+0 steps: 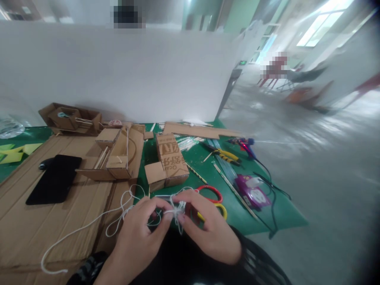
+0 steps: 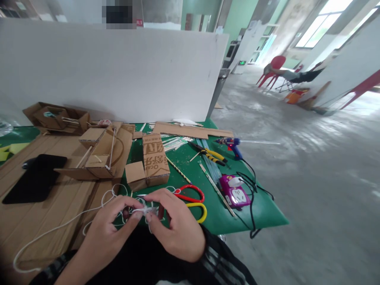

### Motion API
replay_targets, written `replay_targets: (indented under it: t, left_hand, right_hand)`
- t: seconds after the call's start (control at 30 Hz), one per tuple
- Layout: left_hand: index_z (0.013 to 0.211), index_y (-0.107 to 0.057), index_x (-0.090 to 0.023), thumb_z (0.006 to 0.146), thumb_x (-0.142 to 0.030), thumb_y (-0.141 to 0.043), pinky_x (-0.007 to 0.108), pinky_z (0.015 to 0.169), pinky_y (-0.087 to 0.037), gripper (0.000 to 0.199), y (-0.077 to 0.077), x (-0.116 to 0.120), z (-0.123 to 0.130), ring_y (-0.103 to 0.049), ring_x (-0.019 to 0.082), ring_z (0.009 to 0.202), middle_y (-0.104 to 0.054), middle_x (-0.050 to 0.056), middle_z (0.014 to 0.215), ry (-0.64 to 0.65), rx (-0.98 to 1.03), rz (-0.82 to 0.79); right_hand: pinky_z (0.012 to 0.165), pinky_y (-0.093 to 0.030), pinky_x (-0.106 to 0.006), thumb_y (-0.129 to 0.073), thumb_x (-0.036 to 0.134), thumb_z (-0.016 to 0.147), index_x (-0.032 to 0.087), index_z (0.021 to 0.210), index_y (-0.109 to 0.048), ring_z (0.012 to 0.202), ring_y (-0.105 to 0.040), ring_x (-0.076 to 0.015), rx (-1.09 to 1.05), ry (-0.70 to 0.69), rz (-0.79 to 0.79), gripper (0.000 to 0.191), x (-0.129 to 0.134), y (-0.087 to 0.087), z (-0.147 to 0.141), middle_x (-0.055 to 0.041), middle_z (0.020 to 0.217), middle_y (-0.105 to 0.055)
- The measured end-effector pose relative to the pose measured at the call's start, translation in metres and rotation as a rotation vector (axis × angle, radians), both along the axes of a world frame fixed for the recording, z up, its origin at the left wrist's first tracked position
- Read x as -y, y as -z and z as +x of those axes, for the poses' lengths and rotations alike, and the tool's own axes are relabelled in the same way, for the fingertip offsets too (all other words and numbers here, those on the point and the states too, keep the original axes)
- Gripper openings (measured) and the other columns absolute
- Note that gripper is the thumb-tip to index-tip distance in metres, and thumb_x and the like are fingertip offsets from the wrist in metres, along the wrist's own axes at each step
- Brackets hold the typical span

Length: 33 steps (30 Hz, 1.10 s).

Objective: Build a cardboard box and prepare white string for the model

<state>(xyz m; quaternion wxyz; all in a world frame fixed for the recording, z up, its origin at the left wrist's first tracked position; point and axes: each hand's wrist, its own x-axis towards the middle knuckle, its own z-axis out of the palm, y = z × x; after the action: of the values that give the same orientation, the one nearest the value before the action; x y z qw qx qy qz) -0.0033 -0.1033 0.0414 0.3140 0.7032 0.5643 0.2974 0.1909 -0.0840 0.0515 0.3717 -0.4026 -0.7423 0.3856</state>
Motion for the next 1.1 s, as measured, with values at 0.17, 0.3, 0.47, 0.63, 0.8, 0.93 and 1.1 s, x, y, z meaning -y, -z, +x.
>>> replay_targets:
  t: [0.17, 0.3, 0.47, 0.63, 0.8, 0.93, 1.1]
  left_hand:
    - [0.09, -0.064, -0.026, 0.096, -0.04, -0.051, 0.032, 0.074, -0.045, 0.021, -0.002, -0.001, 0.003, -0.06, 0.019, 0.08, -0.067, 0.001, 0.088, 0.006, 0.013, -0.021]
    - [0.087, -0.061, -0.025, 0.096, -0.034, -0.05, 0.031, 0.071, -0.043, 0.017, -0.003, -0.002, 0.004, -0.058, 0.019, 0.078, -0.064, 0.0, 0.084, 0.008, -0.012, -0.027]
    - [0.083, -0.057, -0.025, 0.093, -0.027, -0.049, 0.03, 0.07, -0.041, 0.013, -0.002, -0.003, 0.005, -0.056, 0.018, 0.077, -0.06, -0.001, 0.082, 0.017, -0.059, -0.061]
    - [0.079, -0.05, -0.024, 0.089, -0.022, -0.047, 0.03, 0.067, -0.037, 0.011, -0.002, -0.003, 0.005, -0.053, 0.019, 0.073, -0.056, -0.002, 0.077, -0.023, -0.12, -0.072]
    - [0.076, -0.045, -0.025, 0.09, -0.021, -0.043, 0.028, 0.06, -0.033, 0.014, 0.002, -0.003, 0.001, -0.048, 0.016, 0.061, -0.05, -0.005, 0.067, -0.115, -0.092, -0.065]
    - [0.075, -0.042, -0.025, 0.09, -0.023, -0.041, 0.027, 0.055, -0.032, 0.016, 0.004, -0.002, -0.002, -0.046, 0.015, 0.055, -0.046, -0.007, 0.061, -0.186, -0.096, -0.038]
    - [0.076, -0.046, -0.025, 0.091, -0.026, -0.041, 0.026, 0.051, -0.033, 0.016, 0.005, -0.001, -0.004, -0.049, 0.015, 0.05, -0.05, -0.006, 0.06, -0.232, -0.106, 0.024]
  right_hand:
    - [0.072, -0.049, -0.027, -0.056, 0.021, 0.094, 0.02, 0.092, -0.064, 0.083, -0.062, -0.0164, -0.091, 0.015, -0.062, 0.009, 0.0, 0.001, -0.003, -0.0048, 0.092, -0.066]
    - [0.072, -0.048, -0.029, -0.058, 0.024, 0.094, 0.019, 0.088, -0.063, 0.082, -0.06, -0.0174, -0.176, 0.038, -0.097, 0.009, -0.001, 0.005, -0.004, -0.0055, 0.091, -0.065]
    - [0.062, -0.046, -0.024, -0.058, 0.034, 0.095, 0.019, 0.088, -0.059, 0.075, -0.055, -0.0139, -0.392, 0.099, -0.258, 0.017, -0.002, 0.012, -0.005, -0.0048, 0.092, -0.061]
    - [0.046, -0.037, -0.019, -0.061, 0.042, 0.093, 0.019, 0.087, -0.056, 0.056, -0.044, -0.0066, -0.607, 0.146, -0.449, 0.025, -0.006, 0.019, -0.001, -0.0023, 0.091, -0.057]
    - [0.042, -0.034, -0.017, -0.064, 0.042, 0.09, 0.02, 0.085, -0.055, 0.055, -0.045, -0.0068, -0.763, 0.241, -0.482, 0.024, -0.011, 0.022, 0.004, -0.0005, 0.088, -0.055]
    - [0.04, -0.033, -0.016, -0.068, 0.04, 0.087, 0.02, 0.083, -0.057, 0.054, -0.045, -0.006, -0.852, 0.295, -0.514, 0.023, -0.014, 0.021, 0.006, 0.0011, 0.084, -0.052]
    - [0.039, -0.033, -0.015, -0.071, 0.04, 0.085, 0.02, 0.083, -0.057, 0.052, -0.042, -0.0054, -0.911, 0.353, -0.553, 0.025, -0.017, 0.02, 0.008, 0.0026, 0.079, -0.051]
